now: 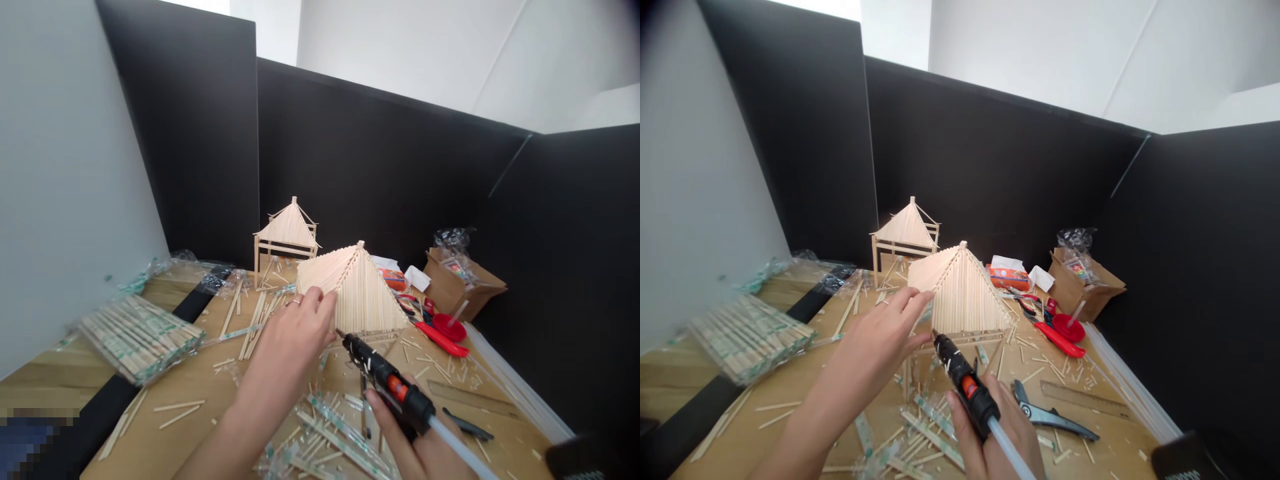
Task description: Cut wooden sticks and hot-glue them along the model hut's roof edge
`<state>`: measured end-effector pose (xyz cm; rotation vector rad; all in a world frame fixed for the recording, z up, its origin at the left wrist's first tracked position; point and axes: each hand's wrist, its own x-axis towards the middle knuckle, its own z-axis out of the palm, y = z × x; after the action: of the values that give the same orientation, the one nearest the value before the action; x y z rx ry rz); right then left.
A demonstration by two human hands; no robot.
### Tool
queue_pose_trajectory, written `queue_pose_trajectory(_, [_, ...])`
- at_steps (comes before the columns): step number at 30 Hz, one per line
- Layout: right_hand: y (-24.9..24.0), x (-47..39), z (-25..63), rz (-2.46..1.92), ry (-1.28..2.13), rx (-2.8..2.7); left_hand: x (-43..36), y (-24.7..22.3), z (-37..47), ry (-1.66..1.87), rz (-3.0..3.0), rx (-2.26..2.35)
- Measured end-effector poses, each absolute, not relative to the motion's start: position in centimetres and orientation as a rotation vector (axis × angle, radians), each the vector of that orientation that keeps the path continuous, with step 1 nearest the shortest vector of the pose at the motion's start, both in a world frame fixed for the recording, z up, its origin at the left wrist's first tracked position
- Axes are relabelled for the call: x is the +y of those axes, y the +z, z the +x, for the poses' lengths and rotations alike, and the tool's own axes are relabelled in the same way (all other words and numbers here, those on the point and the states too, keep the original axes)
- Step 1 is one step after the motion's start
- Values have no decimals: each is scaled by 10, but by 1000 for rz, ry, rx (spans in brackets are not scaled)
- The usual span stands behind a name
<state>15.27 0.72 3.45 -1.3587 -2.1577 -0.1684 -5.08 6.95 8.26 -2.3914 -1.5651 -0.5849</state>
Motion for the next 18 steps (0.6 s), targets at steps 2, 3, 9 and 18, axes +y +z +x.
queue_pose_trajectory(2, [33, 5, 153, -1360, -180, -2154, 69, 83, -51, -592, -2398, -1557])
queue_pose_trajectory(3, [32, 4, 152, -1372, -180, -2133, 69, 83, -51, -597, -2399, -1556])
queue_pose_trajectory(9, [25, 2, 147, -1475, -125, -1963, 70, 82, -53, -616, -2442, -1573])
queue_pose_trajectory(18, [27, 1, 147, -1509, -34, -1961, 66, 85, -53, -572, -2416, -1574])
